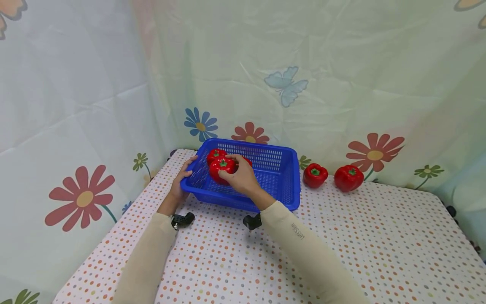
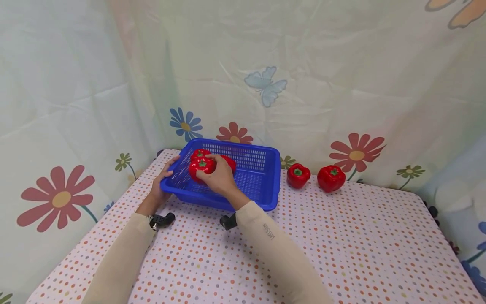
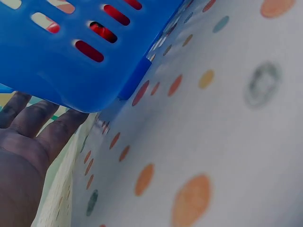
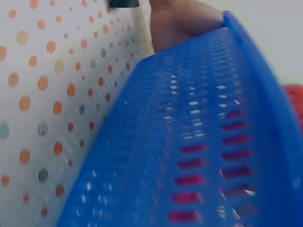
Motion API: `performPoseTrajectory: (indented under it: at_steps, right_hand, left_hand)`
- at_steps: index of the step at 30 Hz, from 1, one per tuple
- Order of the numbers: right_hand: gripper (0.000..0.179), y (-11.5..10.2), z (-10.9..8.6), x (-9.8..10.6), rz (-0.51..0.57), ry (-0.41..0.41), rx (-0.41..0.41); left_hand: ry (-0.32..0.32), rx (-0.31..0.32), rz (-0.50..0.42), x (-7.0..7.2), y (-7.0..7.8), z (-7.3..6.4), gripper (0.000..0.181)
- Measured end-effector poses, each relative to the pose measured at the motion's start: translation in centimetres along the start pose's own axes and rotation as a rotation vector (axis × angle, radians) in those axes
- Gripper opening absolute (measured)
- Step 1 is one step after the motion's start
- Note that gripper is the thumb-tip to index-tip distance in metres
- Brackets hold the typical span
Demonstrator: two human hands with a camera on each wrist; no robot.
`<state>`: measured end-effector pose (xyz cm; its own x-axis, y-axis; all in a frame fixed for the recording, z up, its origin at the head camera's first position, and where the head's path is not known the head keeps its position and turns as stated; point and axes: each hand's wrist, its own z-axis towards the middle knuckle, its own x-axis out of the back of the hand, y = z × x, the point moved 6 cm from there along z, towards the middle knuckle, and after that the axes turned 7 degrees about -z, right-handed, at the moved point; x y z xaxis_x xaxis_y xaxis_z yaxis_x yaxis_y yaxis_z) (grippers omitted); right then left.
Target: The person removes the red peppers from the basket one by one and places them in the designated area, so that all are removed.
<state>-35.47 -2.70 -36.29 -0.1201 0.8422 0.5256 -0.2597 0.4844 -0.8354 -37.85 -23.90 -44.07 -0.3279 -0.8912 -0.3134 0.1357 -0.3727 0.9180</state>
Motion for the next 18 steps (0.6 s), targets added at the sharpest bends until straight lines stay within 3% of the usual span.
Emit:
performPoseTrajectory:
  at_steps: [10,18]
  right_hand:
    - [0.060,1.2,-2.6,6.6,-0.001,0.055,-0.003]
    - [0.061,3.4,-5.3,14.5,-0.036,0.228,-0.009]
  left_hand:
    - [-0.011,-0.008,-0.022,0.2,-0.4,0.1,0.060]
    - [-0.008,-0.004,-0.017,0.1,-0.3,0.1,0.061]
